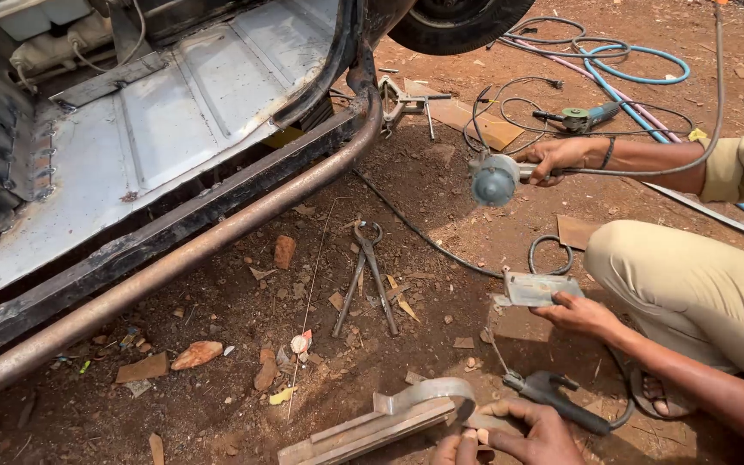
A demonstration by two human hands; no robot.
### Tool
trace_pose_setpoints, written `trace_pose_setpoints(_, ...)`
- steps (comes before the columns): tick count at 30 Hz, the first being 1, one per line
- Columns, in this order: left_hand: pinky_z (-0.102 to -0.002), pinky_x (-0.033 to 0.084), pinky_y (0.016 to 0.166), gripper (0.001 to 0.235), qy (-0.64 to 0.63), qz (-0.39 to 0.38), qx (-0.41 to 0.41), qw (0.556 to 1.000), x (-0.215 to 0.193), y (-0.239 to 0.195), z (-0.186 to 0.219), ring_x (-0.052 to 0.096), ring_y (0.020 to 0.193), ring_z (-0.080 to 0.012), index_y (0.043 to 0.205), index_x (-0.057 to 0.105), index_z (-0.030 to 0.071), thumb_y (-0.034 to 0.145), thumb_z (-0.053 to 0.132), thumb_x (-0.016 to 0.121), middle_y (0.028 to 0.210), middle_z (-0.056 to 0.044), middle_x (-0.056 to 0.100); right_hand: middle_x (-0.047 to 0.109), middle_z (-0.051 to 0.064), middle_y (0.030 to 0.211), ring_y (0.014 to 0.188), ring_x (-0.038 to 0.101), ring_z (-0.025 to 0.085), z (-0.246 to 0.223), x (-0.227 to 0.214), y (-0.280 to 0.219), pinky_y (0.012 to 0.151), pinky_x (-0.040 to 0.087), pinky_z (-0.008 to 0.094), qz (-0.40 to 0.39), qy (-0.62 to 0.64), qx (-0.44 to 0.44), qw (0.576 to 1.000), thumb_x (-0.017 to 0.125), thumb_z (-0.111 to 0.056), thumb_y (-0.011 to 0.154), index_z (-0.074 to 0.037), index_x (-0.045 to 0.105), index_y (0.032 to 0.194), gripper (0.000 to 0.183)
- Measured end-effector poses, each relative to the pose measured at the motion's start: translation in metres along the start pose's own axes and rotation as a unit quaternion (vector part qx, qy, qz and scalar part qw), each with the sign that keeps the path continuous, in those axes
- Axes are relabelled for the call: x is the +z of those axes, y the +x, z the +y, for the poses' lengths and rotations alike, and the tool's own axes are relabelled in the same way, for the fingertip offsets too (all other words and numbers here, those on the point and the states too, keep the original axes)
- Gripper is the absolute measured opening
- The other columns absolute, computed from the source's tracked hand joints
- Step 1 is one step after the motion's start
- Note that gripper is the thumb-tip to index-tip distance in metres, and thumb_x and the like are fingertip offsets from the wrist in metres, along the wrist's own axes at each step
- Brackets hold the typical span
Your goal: The recorder is seen fabricating a metal part using a hammer and other tools.
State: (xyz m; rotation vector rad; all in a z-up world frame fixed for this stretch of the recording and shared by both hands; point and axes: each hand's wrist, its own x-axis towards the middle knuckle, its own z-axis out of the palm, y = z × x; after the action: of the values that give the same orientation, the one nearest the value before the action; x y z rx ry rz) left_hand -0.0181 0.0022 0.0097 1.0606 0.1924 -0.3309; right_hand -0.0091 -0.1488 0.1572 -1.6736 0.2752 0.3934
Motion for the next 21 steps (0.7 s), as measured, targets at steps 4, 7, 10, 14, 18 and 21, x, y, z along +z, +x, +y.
trace_pose_setpoints(4, -0.023, 0.054, 0.069, 0.048, 0.018, -0.038, 0.02, 0.999, 0.0, 0.0, 0.004, 0.067, 0.079, -0.0075, 0.144, 0.063, 0.008, 0.097, 0.016, 0.055, 0.112, -0.009, 0.078, 0.062, 0.013, 0.113, 0.099, 0.063, 0.01, 0.106, -0.143, 0.181, 0.09, 0.047, 0.026, 0.044, -0.118, -0.072, 0.989, 0.074, -0.013, 0.089, 0.001, 0.062, 0.12, 0.036)
trace_pose_setpoints(7, -0.025, 0.057, 0.084, 0.048, 0.038, -0.03, 0.074, 0.996, 0.005, 0.001, 0.016, 0.071, 0.101, -0.0091, 0.147, 0.054, 0.004, 0.1, 0.013, 0.056, 0.125, -0.008, 0.076, 0.057, 0.021, 0.145, 0.082, 0.052, 0.006, 0.082, -0.26, 0.376, 0.068, 0.048, 0.024, 0.002, -0.717, 0.001, 0.697, 0.042, -0.046, 0.113, -0.013, 0.044, 0.15, 0.049)
trace_pose_setpoints(10, -0.026, 0.059, 0.093, 0.051, 0.059, -0.007, 0.083, 0.995, 0.006, 0.001, 0.03, 0.075, 0.111, -0.0124, 0.149, 0.047, 0.003, 0.1, 0.013, 0.057, 0.125, -0.009, 0.077, 0.054, 0.014, 0.142, 0.077, 0.046, 0.009, 0.135, -0.294, 0.414, 0.059, 0.041, 0.024, -0.11, -0.933, -0.091, 0.33, 0.024, -0.018, 0.117, -0.017, 0.018, 0.168, 0.051)
trace_pose_setpoints(14, -0.027, 0.061, 0.082, 0.044, 0.073, 0.022, 0.055, 0.996, 0.008, -0.008, 0.059, 0.077, 0.092, -0.0136, 0.143, 0.055, 0.002, 0.1, 0.013, 0.055, 0.105, -0.012, 0.081, 0.029, 0.004, 0.164, 0.085, 0.055, 0.012, 0.124, -0.297, 0.378, 0.061, 0.051, 0.026, -0.125, -0.942, -0.147, 0.275, 0.037, -0.013, 0.109, -0.013, 0.023, 0.161, 0.054)
trace_pose_setpoints(18, -0.028, 0.061, 0.065, 0.034, 0.105, 0.103, 0.023, 0.989, 0.008, -0.015, 0.11, 0.075, 0.07, -0.0134, 0.114, 0.074, -0.005, 0.102, 0.014, 0.049, 0.085, -0.012, 0.082, 0.036, 0.006, 0.163, 0.096, 0.034, 0.017, 0.116, -0.296, 0.337, 0.076, 0.054, 0.025, -0.143, -0.949, -0.212, 0.185, 0.042, -0.002, 0.105, -0.009, 0.055, 0.131, 0.03)
trace_pose_setpoints(21, -0.032, 0.058, 0.052, 0.033, 0.163, 0.162, -0.009, 0.973, -0.006, -0.011, 0.153, 0.073, 0.059, -0.0151, 0.107, 0.071, -0.005, 0.103, 0.014, 0.045, 0.075, -0.01, 0.076, 0.078, 0.008, 0.115, 0.099, 0.06, 0.024, 0.065, -0.256, 0.259, 0.119, 0.034, 0.047, -0.174, -0.956, -0.234, -0.039, 0.04, -0.018, 0.11, -0.004, 0.07, 0.09, 0.039)
